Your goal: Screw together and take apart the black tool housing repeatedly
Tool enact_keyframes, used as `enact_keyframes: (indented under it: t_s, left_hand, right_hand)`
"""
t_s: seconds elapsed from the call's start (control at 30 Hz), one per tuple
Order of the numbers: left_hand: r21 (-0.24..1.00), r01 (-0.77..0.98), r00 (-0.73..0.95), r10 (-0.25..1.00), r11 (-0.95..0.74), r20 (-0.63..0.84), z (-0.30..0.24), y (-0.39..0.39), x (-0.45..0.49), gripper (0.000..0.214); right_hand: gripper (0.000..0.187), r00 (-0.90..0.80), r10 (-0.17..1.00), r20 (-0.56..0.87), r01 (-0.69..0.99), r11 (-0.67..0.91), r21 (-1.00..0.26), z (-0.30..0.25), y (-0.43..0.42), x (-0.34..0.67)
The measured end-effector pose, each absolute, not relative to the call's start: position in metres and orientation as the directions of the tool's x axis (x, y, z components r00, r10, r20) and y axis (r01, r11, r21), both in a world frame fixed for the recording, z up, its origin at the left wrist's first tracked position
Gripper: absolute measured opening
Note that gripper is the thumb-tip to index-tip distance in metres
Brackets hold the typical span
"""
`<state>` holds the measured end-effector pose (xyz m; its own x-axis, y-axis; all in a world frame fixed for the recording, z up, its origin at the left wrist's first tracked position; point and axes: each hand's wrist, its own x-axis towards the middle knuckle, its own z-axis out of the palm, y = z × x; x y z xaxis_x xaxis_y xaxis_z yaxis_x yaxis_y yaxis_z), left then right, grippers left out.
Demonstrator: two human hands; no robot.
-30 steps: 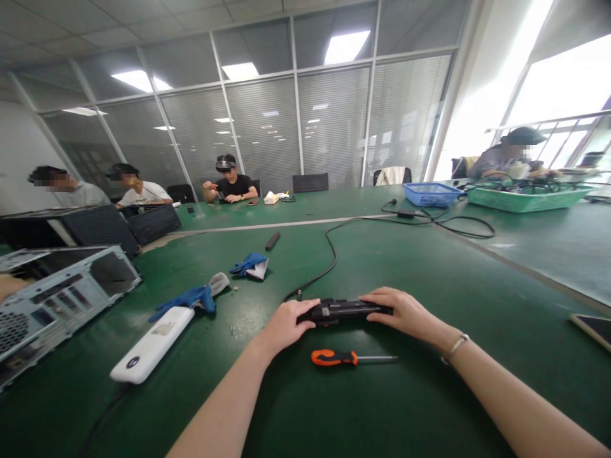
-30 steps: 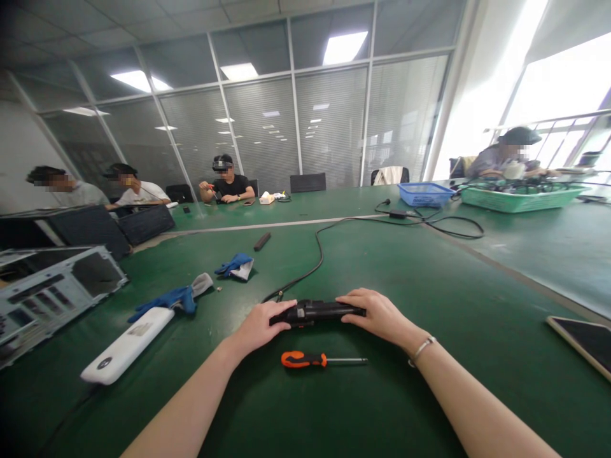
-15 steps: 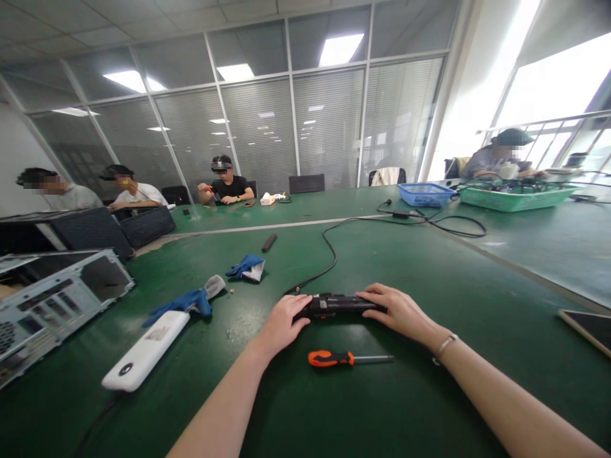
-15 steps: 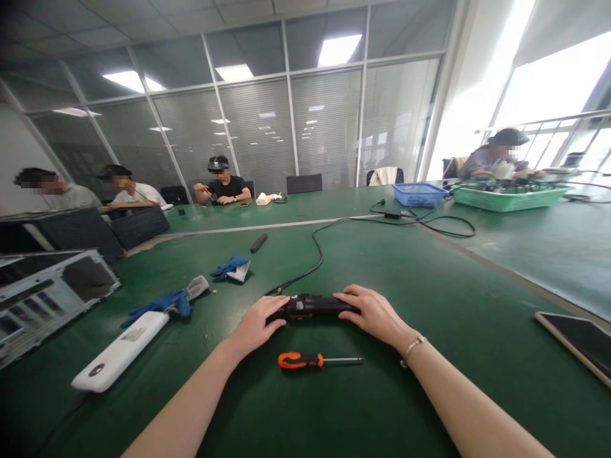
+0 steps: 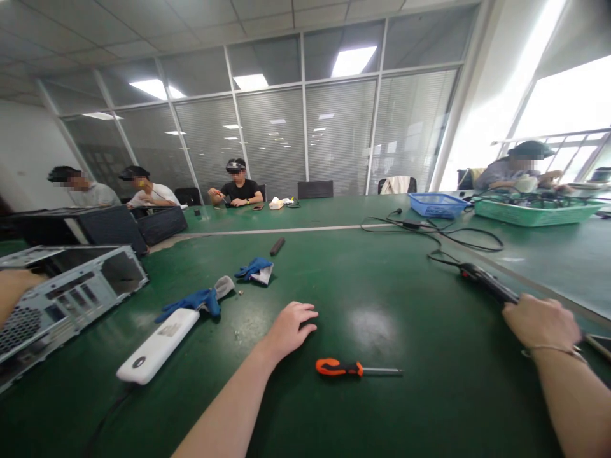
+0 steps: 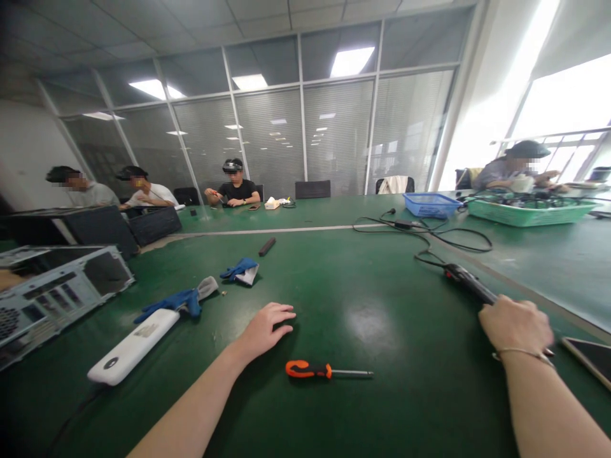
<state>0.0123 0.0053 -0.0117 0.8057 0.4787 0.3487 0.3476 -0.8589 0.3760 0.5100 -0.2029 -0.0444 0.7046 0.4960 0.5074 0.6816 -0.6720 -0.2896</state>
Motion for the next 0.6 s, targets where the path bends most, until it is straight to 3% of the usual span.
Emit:
enact_keyframes:
  t_s: [0.13,0.23,0.33,0.6]
  left_hand:
    - [0.365,0.348,0.820,0.469,-0.863,0.328,-0.015,0.008,0.014,0.025]
    - [0.358,0.348,0.824,0.465,-0.866,0.323,-0.015,0.009,0.015,0.024]
    - [0.351,0.348,0.827,0.461,-0.870,0.321,-0.014,0.010,0.015,0.023]
    - [0.322,0.345,0.833,0.446,-0.882,0.328,-0.018,0.012,0.013,0.022]
  right_hand:
    - [0.044,0.876,0.377,0.301,0.465,-0.827,-0.317,-0.054,-0.215,0.546]
    - [0.050,0.921,0.346,0.180,0.387,-0.870,-0.306,-0.059,-0.213,0.560]
    - [0.058,0.937,0.313,0.157,0.347,-0.894,-0.285,-0.060,-0.212,0.563]
    - [0.057,0.943,0.247,0.223,0.294,-0.933,-0.208,-0.064,-0.209,0.551]
